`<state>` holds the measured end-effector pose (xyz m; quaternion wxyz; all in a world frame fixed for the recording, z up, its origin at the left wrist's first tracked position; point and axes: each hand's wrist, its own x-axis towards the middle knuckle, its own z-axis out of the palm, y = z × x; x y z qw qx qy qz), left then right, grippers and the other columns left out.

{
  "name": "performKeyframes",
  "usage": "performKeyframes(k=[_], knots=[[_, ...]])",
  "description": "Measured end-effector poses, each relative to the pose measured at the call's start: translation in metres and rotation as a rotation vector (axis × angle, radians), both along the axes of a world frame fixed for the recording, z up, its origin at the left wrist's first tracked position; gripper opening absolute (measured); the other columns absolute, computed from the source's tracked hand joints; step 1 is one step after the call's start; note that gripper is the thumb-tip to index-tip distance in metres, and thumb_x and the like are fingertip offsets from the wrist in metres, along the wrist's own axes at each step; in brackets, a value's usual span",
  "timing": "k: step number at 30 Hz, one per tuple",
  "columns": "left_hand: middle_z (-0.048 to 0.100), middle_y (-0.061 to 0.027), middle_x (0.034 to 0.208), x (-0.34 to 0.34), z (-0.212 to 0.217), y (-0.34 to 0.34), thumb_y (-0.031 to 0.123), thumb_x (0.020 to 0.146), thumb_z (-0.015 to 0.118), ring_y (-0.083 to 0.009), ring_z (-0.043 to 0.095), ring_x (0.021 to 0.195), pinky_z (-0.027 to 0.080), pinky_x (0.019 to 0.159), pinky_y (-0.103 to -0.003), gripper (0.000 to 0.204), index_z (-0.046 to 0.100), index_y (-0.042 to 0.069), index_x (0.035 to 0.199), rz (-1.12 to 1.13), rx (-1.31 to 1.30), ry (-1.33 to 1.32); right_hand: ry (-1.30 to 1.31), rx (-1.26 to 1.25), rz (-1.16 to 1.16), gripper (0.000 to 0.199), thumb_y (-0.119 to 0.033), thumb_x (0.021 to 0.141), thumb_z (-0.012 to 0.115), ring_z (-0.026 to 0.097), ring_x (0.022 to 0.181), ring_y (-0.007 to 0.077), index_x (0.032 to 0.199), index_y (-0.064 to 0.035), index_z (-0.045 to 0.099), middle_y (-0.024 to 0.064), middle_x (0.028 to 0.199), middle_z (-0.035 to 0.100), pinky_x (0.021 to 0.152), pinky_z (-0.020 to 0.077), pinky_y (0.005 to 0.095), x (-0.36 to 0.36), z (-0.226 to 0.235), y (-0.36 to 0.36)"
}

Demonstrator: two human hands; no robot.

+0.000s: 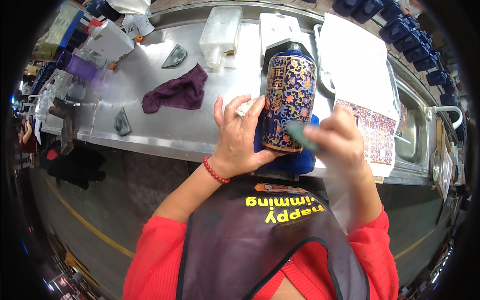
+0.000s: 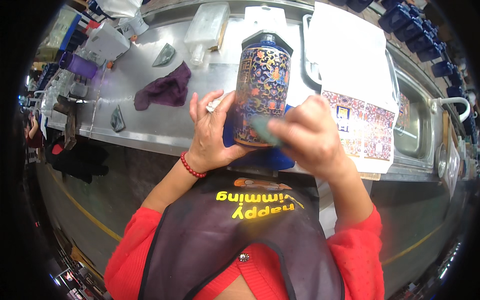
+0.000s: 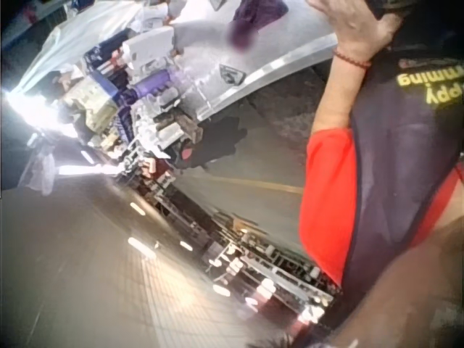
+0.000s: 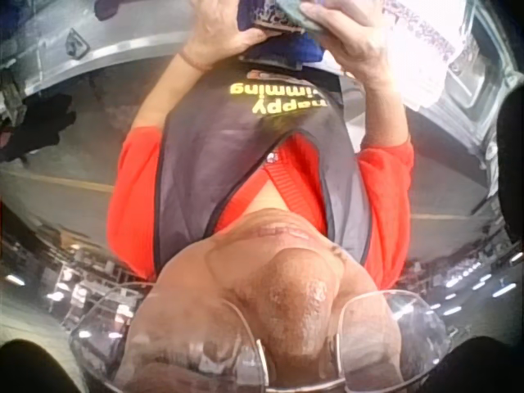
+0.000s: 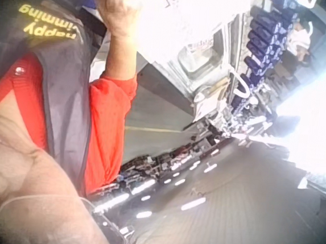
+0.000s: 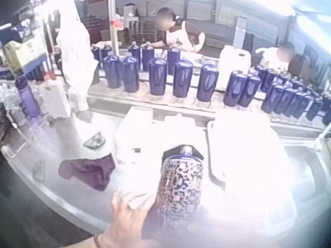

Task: The person holds a dark blue ceramic vase with gold and red patterns and rubs its surface with a green abrasive pad. They rotate the vase to polish different sides, then place it on the floor and pick up another similar vase to continue polishing.

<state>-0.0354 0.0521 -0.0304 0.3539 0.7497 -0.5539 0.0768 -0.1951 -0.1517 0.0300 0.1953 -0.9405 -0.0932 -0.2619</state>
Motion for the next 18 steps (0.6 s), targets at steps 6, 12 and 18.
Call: performKeyframes(k=[6,12,18], knots=[[0.059,-0.0124,0.138,-0.002,0.002,0.006,0.065,0.08,0.07,-0.0337,0.041,0.132,0.005,0.117,-0.062,0.09,0.052,0.006,0.145,-0.075,-0.167,-0.094,0.182,0.347,-0.056,0.02,-0.009,0.074,0.082,0.058,0.072,0.0227,0.091,-0.0067,0.072,0.0051,0.078,0.059,0.065,0.0442,0.036,0.015,0.022,-0.006],[0.06,-0.0109,0.138,0.004,-0.002,0.008,0.066,0.085,0.066,-0.0319,0.042,0.131,0.003,0.118,-0.061,0.08,0.057,0.011,0.143,-0.077,-0.082,-0.132,-0.054,0.079,0.021,0.029,-0.006,0.067,0.081,0.057,0.076,0.0245,0.094,-0.0057,0.072,0.0047,0.083,0.058,0.075,0.0434,0.0393,0.014,0.007,-0.008],[0.062,-0.0036,0.138,0.011,0.016,0.003,0.058,0.08,0.073,-0.0318,0.041,0.133,0.002,0.118,-0.063,0.08,0.054,0.017,0.147,-0.152,-0.055,-0.203,-0.078,0.116,0.032,0.032,-0.004,0.065,0.081,0.055,0.076,0.0237,0.096,-0.0053,0.072,0.0045,0.084,0.057,0.076,0.0417,0.0392,-0.002,0.006,-0.006]])
